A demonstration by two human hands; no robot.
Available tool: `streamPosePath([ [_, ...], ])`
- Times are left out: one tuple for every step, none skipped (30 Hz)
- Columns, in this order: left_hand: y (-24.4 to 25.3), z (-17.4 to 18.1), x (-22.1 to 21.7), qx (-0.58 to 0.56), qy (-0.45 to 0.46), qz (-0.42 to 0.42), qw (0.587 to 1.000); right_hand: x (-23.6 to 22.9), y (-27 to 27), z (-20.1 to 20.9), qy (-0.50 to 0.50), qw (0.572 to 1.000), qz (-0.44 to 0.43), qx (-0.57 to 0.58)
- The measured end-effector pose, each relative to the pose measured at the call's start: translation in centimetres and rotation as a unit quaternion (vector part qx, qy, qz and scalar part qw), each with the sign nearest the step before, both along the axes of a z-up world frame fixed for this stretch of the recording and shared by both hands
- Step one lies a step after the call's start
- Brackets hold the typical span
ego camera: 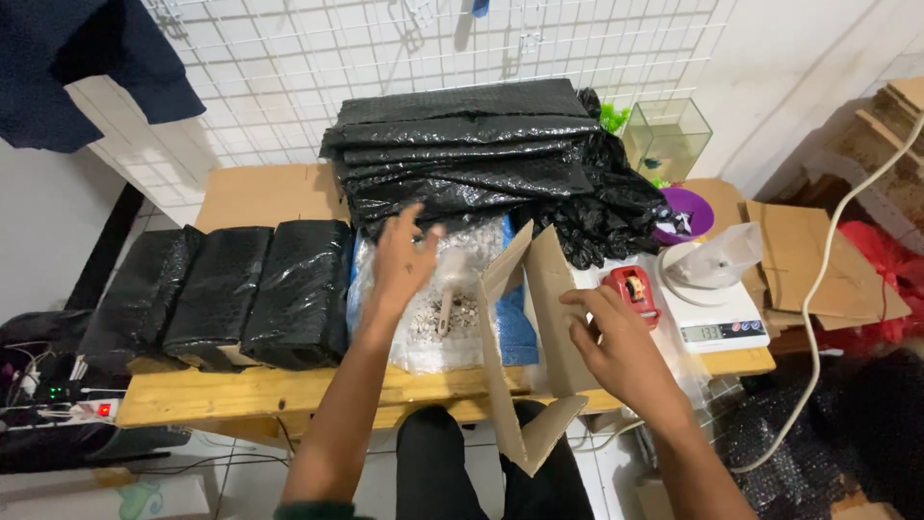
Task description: Assembling a small cardboard box, filling a plastic bag with items, and packing them into a shipping mailer.
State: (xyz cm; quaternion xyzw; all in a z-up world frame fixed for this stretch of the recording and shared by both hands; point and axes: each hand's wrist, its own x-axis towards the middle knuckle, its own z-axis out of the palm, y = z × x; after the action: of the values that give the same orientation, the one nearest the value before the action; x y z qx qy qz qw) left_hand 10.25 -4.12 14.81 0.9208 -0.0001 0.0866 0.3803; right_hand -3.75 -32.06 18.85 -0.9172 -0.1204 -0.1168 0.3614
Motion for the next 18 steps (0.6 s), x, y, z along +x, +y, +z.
streamPosePath([
  [-1.1, 2.9, -2.7, -0.003, -0.004, 0.001, 1.0, 0.0, 0.2, 0.3, -0.004, 1.0, 0.001, -0.003],
  [-2.3, 5.8, -5.5, -0.003, 0.087, -0.053, 0.995, 0.0, 0.3, 0.6, 0.013, 1.0, 0.003, -0.02],
  [-3.4, 8.5, -8.4, 0.001, 0.18, -0.109, 0.978, -0.4, 0.5, 0.7, 0.034, 0.999, 0.001, -0.034],
  [-3.8, 9.3, -9.9, 0.002, 0.18, -0.111, 0.977, -0.3, 0.4, 0.8, 0.034, 0.999, -0.001, -0.033],
  [-4.1, 10.1, -11.3, -0.01, 0.213, -0.141, 0.967, -0.2, 0.4, 0.7, 0.038, 0.999, 0.004, -0.039],
  [-4.4, 10.9, -12.8, -0.021, 0.246, -0.17, 0.954, -0.1, 0.4, 0.6, 0.043, 0.998, 0.01, -0.044],
  [-4.2, 10.7, -13.3, -0.023, 0.246, -0.166, 0.955, -0.2, 0.6, 0.6, 0.043, 0.998, 0.014, -0.045],
  [-4.0, 10.6, -13.7, -0.019, 0.236, -0.175, 0.956, -0.3, 0.7, 0.6, 0.061, 0.997, 0.011, -0.043],
  [-4.0, 10.5, -13.9, -0.013, 0.224, -0.188, 0.956, -0.3, 0.7, 0.6, 0.077, 0.996, 0.003, -0.04],
  [-4.0, 10.8, -14.1, -0.013, 0.222, -0.188, 0.957, -0.4, 0.5, 0.8, 0.075, 0.996, 0.002, -0.041],
  [-4.0, 11.1, -14.2, -0.025, 0.204, -0.166, 0.964, -0.5, 0.3, 1.1, 0.076, 0.996, -0.005, -0.054],
  [-4.0, 11.4, -14.2, -0.036, 0.185, -0.144, 0.971, -0.5, 0.2, 1.3, 0.076, 0.995, -0.013, -0.067],
  [-4.0, 11.2, -13.8, -0.036, 0.184, -0.145, 0.972, -0.6, -0.1, 1.5, 0.076, 0.995, -0.013, -0.067],
  [-3.9, 11.0, -13.3, -0.053, 0.15, -0.125, 0.979, -0.7, -0.3, 1.7, 0.092, 0.993, -0.023, -0.076],
  [-3.8, 10.7, -12.7, -0.071, 0.116, -0.106, 0.985, -0.8, -0.6, 1.8, 0.108, 0.99, -0.033, -0.086],
  [-3.8, 11.6, -12.9, -0.071, 0.115, -0.106, 0.985, -0.8, -0.4, 2.0, 0.108, 0.99, -0.034, -0.087],
  [-3.8, 12.6, -13.1, -0.08, 0.109, -0.101, 0.986, -0.9, -0.4, 2.2, 0.115, 0.989, -0.035, -0.087],
  [-3.9, 13.5, -13.3, -0.088, 0.104, -0.095, 0.986, -0.9, -0.3, 2.3, 0.122, 0.988, -0.036, -0.087],
])
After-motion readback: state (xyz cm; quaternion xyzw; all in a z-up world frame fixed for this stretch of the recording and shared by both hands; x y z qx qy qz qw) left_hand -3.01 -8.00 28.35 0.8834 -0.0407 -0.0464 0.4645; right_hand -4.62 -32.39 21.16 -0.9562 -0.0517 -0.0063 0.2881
